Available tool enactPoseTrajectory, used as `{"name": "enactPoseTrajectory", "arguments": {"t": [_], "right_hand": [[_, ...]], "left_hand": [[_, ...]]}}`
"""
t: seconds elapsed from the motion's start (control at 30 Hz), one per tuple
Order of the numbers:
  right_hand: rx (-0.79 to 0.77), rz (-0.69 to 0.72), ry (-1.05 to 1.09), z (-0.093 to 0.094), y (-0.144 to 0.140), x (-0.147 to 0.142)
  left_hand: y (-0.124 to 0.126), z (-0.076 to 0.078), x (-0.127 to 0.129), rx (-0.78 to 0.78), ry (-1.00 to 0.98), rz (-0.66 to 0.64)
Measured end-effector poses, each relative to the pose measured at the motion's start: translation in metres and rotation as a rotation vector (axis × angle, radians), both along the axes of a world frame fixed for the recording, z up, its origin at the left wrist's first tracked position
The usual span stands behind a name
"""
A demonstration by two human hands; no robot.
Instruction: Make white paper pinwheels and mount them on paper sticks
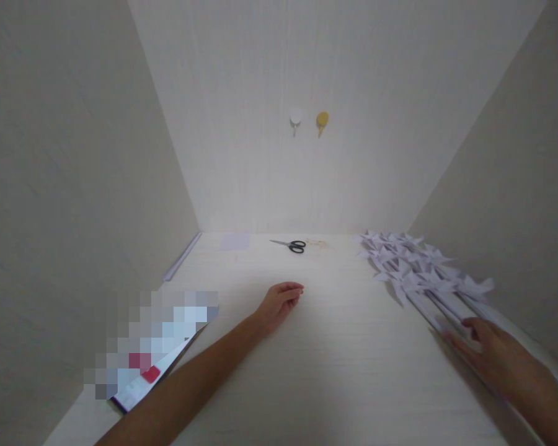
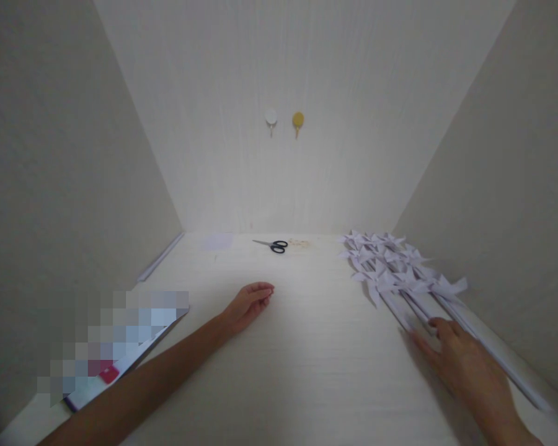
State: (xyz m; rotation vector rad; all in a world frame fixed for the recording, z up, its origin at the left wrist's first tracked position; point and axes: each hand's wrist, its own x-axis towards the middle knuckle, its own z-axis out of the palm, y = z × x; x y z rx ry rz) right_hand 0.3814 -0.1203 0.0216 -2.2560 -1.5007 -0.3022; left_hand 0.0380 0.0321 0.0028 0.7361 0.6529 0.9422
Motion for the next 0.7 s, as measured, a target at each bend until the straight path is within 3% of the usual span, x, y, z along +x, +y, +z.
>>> {"name": "enactPoseTrajectory", "arguments": {"t": [0.13, 0.2, 0.3, 0.37, 0.47, 0.57, 0.7], "right_hand": [[-0.111, 0.064, 0.068, 0.031, 0.018, -0.018], [-0.054, 0.21, 0.168, 0.044, 0.034, -0.046], [-0.029, 0.481, 0.491, 0.05, 0.066, -0.105], [0.066, 0.569, 0.783, 0.045, 0.091, -0.147], [0.245, 0.571, 1.278, 0.027, 0.129, -0.202], [0.294, 0.555, 1.393, 0.007, 0.157, -0.239], [0.299, 0.54, 1.523, -0.013, 0.17, -0.258]], "left_hand": [[-0.002, 0.001, 0.002, 0.044, 0.027, 0.008], [-0.004, 0.002, 0.003, 0.062, 0.034, 0.01], [-0.005, 0.003, 0.004, 0.091, 0.033, 0.022], [-0.005, 0.002, 0.004, 0.12, 0.034, 0.036], [-0.005, 0.0, 0.004, 0.167, 0.047, 0.056], [-0.004, -0.004, 0.004, 0.228, 0.06, 0.051], [-0.003, -0.007, 0.006, 0.259, 0.06, 0.059]]}}
